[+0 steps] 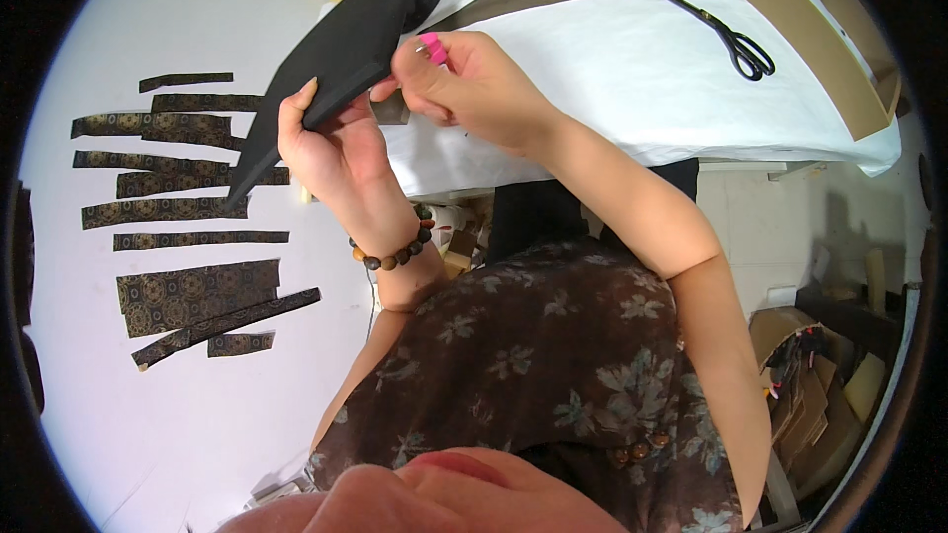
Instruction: The person folds and trims a black fabric strip, then irons it onto a beige board. They cut the board to shape, iron the edges, and use a lighter to seal the fabric edges. The process involves repeated cutting, ironing, and edge finishing.
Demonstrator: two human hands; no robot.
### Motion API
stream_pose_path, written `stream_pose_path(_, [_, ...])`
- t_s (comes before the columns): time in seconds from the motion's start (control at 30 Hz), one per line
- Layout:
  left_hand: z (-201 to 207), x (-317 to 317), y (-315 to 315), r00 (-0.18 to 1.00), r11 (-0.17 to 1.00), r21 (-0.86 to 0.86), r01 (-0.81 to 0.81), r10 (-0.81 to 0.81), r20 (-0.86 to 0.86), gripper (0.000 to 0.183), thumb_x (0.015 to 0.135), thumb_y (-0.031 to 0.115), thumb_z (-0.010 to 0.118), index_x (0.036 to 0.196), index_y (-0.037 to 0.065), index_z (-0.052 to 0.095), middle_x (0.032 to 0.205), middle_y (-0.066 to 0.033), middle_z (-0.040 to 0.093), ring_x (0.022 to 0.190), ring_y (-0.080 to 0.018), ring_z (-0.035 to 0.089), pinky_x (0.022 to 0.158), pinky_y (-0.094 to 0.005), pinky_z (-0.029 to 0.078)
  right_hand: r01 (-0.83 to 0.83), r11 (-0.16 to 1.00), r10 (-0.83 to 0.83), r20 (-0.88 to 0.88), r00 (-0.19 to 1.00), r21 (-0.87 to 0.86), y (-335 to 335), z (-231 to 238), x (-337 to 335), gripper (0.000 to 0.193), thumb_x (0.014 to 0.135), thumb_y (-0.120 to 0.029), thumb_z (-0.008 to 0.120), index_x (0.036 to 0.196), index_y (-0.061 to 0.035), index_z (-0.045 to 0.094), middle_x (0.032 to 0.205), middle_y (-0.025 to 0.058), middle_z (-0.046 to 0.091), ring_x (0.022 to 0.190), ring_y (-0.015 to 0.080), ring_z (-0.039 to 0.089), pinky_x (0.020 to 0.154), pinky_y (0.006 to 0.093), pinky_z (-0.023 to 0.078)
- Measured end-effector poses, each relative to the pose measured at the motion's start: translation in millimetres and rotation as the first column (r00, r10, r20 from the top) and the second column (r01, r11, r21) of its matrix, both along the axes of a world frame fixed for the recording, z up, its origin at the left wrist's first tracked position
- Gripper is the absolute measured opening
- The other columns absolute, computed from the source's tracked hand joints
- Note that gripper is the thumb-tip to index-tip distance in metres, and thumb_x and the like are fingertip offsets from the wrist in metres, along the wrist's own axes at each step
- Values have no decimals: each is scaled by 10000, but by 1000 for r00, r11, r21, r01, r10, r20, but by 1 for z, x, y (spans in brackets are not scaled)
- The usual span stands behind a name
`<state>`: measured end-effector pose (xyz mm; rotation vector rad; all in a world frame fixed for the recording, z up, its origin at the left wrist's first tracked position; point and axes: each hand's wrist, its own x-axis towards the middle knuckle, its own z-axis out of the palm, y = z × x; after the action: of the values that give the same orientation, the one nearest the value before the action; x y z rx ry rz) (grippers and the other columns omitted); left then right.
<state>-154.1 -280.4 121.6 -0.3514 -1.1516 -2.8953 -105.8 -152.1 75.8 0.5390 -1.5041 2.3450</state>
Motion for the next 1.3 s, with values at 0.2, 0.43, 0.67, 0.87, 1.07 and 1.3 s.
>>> stream_pose_path(0.2, [11,-7,-3,993,994,111,22,-35,115,203,832,24,554,1005,-82,533,1092,-202,603,1013,-314,627,943,-464,530,-47,997,50,55,997,-54,-3,11,6,494,1066,-402,317,894,-35,599,593,-41,432,554,45,313,526,213,277])
stream_pose_path(0.43, [10,-6,-1,988,985,165,43,-67,141,226,831,16,557,1025,-92,510,1109,-223,593,1042,-349,620,932,-497,537,272,956,-286,-144,947,-107,-11,21,2,229,990,-237,550,910,-35,620,642,-46,493,600,18,395,542,186,317])
stream_pose_path(0.67, [12,1,0,993,992,116,42,-55,106,236,842,34,552,1034,-92,498,1118,-226,580,1035,-347,620,921,-485,543,568,819,-525,-292,799,82,-10,22,-3,134,951,-119,618,1031,-23,666,756,-3,630,581,9,417,517,172,336])
stream_pose_path(0.87, [11,-1,-1,993,994,108,4,-17,116,228,849,49,549,1024,-86,496,1100,-218,581,1025,-342,623,910,-480,550,372,927,-368,-257,894,-34,-3,21,-5,198,970,-116,563,1095,-22,683,783,13,658,542,3,374,484,156,286])
stream_pose_path(1.07, [13,3,-2,994,998,61,17,-24,109,232,848,58,556,1027,-78,501,1093,-215,594,1014,-335,633,907,-480,548,418,909,-395,-325,859,1,1,17,-4,211,920,-49,597,1113,-20,678,837,19,656,619,15,450,530,169,356])
stream_pose_path(1.3, [10,9,-8,989,995,-30,94,-90,117,239,879,116,552,1042,-57,526,1098,-196,618,998,-319,644,931,-471,513,643,665,-294,-658,693,380,37,49,-11,213,782,-121,674,975,-32,668,1024,178,620,925,368,621,776,420,528])
